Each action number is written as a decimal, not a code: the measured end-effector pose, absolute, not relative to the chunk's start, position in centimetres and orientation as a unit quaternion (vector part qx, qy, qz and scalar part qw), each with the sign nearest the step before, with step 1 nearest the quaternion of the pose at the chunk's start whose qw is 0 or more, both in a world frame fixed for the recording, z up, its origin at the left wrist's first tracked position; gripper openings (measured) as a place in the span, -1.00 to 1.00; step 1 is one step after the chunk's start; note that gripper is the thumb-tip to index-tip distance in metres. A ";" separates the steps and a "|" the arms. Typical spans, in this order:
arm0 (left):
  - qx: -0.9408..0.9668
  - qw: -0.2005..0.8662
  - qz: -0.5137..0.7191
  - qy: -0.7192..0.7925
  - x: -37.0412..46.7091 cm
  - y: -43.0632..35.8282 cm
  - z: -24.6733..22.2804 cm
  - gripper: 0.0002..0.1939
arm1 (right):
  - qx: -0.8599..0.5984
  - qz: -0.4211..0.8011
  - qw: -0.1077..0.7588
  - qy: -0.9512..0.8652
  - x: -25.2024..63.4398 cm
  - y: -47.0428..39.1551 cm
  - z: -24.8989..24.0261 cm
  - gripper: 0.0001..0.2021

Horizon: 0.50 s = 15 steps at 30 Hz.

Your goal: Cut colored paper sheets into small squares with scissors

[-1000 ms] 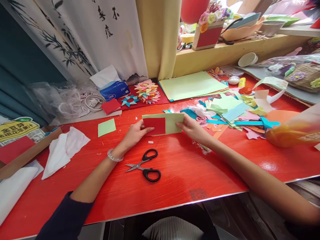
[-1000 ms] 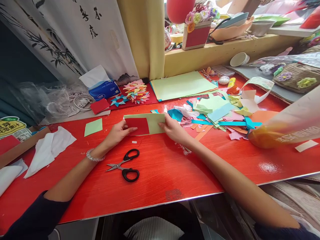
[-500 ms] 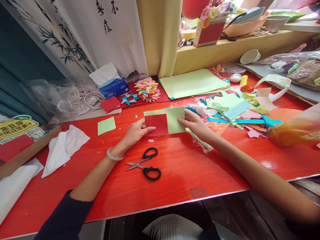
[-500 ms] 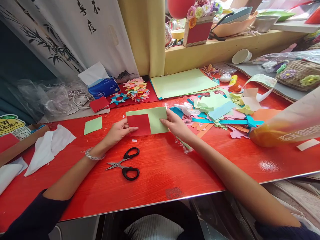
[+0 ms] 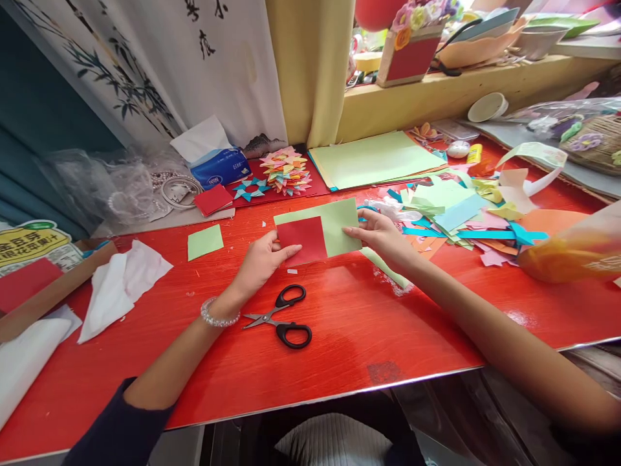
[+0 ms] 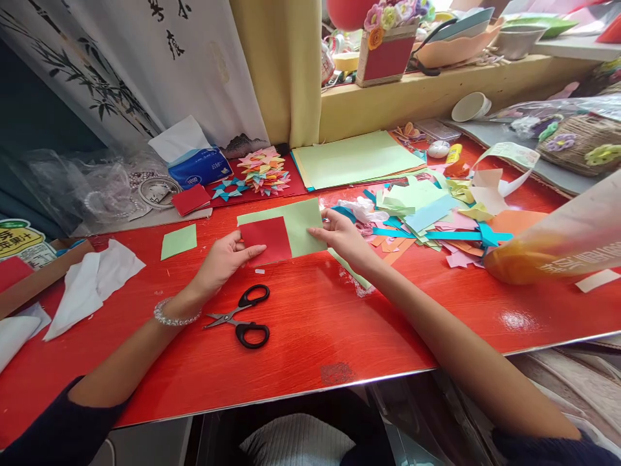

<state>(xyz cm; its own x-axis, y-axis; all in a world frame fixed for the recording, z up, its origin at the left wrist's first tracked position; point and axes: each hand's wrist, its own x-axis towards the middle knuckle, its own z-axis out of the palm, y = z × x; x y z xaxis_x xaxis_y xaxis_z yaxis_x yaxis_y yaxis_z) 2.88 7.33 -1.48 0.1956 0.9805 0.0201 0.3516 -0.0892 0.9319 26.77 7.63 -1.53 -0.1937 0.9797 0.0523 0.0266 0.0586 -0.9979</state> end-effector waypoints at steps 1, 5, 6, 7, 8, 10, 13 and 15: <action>0.648 0.406 0.364 0.531 2.6 7.0 -1.5 -0.65 | -0.436 0.523 0.449 -0.579 26.6 7.4 -1.4 -0.71; 0.683 0.290 0.371 0.559 1.0 5.9 -1.6 -0.73 | -0.395 0.497 0.423 -0.647 25.7 6.8 -1.4 -0.71; 0.692 0.270 0.369 0.559 0.5 5.8 -1.8 -0.74 | -0.388 0.479 0.417 -0.668 25.5 6.7 -1.6 -0.71; 0.701 0.257 0.365 0.556 0.1 5.8 -2.0 -0.74 | -0.386 0.457 0.411 -0.688 25.4 6.6 -1.9 -0.72; 0.708 0.251 0.362 0.553 -0.3 5.9 -2.2 -0.74 | -0.387 0.435 0.402 -0.707 25.4 6.6 -2.2 -0.72; 0.716 0.254 0.354 0.545 -0.8 6.2 -2.6 -0.73 | -0.393 0.396 0.383 -0.736 25.3 6.6 -2.8 -0.72; 0.727 0.258 0.339 0.538 -1.1 6.5 -3.0 -0.73 | -0.403 0.369 0.366 -0.754 25.4 6.7 -3.3 -0.73; 0.731 0.261 0.328 0.539 -1.0 6.5 -3.0 -0.72 | -0.414 0.364 0.368 -0.748 25.4 6.7 -3.4 -0.76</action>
<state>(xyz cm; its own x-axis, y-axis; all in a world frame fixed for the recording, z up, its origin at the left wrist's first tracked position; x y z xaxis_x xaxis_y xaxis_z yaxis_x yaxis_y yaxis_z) -1.03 6.50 -3.02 0.2051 0.9584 0.1987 0.6166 -0.2842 0.7342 25.37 6.71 -3.38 -0.3857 0.8883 0.2493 0.3516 0.3913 -0.8505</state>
